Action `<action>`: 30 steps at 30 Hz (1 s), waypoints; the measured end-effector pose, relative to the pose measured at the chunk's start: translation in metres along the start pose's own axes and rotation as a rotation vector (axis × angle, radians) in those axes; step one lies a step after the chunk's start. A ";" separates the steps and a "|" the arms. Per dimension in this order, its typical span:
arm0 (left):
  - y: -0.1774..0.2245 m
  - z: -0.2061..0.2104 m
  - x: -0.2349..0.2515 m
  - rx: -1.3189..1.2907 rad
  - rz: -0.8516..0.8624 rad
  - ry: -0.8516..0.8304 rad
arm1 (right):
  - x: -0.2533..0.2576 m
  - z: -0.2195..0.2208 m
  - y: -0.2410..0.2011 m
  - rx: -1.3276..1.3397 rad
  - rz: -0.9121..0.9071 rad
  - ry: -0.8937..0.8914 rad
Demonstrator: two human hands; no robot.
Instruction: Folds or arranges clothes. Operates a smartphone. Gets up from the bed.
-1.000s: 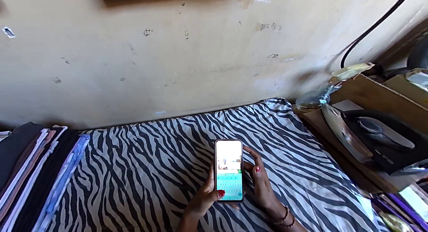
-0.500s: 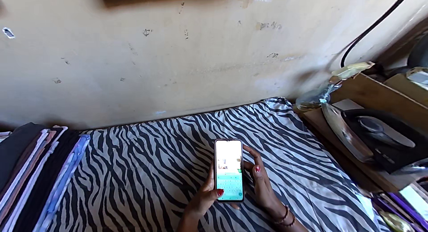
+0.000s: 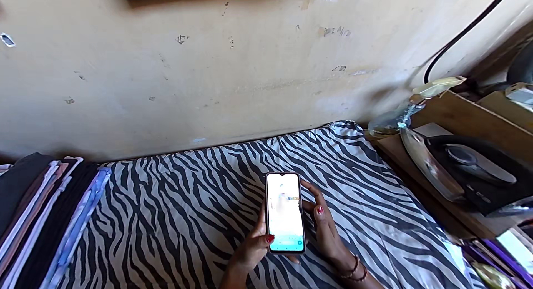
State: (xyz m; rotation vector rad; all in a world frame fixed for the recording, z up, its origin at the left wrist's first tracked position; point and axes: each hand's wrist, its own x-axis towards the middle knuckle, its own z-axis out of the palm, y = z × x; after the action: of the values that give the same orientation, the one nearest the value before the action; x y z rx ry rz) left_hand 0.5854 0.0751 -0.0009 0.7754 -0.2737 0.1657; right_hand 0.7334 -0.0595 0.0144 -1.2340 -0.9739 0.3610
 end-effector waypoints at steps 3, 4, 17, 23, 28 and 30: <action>0.000 0.001 0.000 -0.001 -0.008 0.007 | 0.000 0.000 0.001 0.002 0.000 -0.002; 0.000 0.001 0.000 -0.001 -0.011 0.005 | 0.000 0.000 0.001 0.002 -0.002 -0.002; 0.001 0.001 -0.001 0.028 -0.034 0.022 | 0.000 0.000 0.001 -0.003 -0.015 0.010; 0.001 0.001 -0.001 0.035 -0.031 0.012 | 0.000 -0.001 0.001 -0.012 -0.017 0.007; -0.001 -0.001 -0.001 0.021 -0.022 -0.003 | 0.000 0.000 0.002 0.005 -0.021 0.007; 0.000 -0.001 -0.001 0.024 -0.024 0.010 | 0.001 0.000 0.001 0.008 -0.013 0.005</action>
State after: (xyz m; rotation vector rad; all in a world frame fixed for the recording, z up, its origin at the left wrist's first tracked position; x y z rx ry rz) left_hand 0.5845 0.0752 -0.0017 0.8016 -0.2530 0.1504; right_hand 0.7342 -0.0588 0.0135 -1.2209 -0.9747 0.3513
